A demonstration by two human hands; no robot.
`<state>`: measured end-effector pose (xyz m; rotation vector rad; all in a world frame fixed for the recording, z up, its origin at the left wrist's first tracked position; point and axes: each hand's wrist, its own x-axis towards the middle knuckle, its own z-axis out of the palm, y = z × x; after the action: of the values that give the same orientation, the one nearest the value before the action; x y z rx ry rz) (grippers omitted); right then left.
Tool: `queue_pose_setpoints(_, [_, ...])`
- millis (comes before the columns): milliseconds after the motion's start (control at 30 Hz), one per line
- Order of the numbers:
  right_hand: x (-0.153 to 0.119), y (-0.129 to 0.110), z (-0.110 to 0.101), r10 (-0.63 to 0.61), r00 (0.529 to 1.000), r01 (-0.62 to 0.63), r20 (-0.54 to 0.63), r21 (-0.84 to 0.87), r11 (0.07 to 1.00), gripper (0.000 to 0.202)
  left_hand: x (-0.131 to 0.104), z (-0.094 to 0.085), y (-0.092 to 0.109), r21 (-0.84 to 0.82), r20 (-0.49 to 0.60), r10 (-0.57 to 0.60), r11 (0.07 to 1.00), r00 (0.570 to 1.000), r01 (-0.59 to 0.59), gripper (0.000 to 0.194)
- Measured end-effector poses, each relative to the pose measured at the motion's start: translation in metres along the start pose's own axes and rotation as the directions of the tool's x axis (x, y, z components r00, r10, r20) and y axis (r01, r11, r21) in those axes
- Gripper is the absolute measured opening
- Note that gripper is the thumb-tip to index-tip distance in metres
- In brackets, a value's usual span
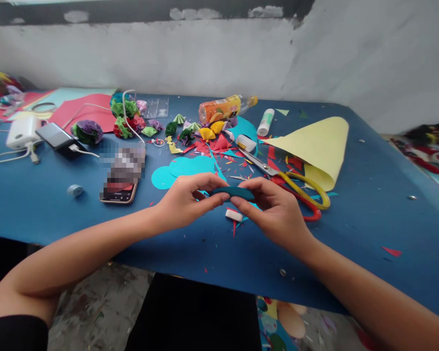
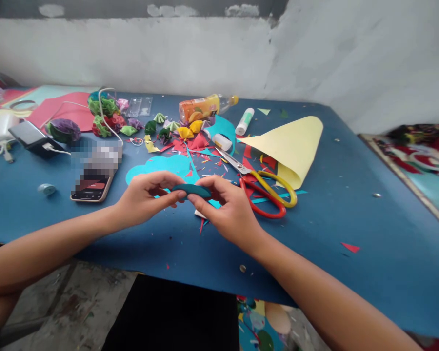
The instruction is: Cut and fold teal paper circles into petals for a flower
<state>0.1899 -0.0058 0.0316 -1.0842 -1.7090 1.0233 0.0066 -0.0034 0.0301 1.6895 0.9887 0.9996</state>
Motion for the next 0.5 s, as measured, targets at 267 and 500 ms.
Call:
queue_pose_setpoints(267, [-0.0004,0.0019,0.0007,-0.018,1.0,0.018,0.01,0.025,1.0,0.016,0.0008,-0.0001,-0.0004,-0.014,0.003,-0.006,1.0,1.0,0.006,0.018])
queue_pose_setpoints(500, [0.0,0.0018,0.0001,-0.031,0.999,0.03,0.028,0.013,0.999,0.013,0.003,-0.0027,0.0,-0.046,0.122,-0.071,0.996,0.99,0.077,0.015])
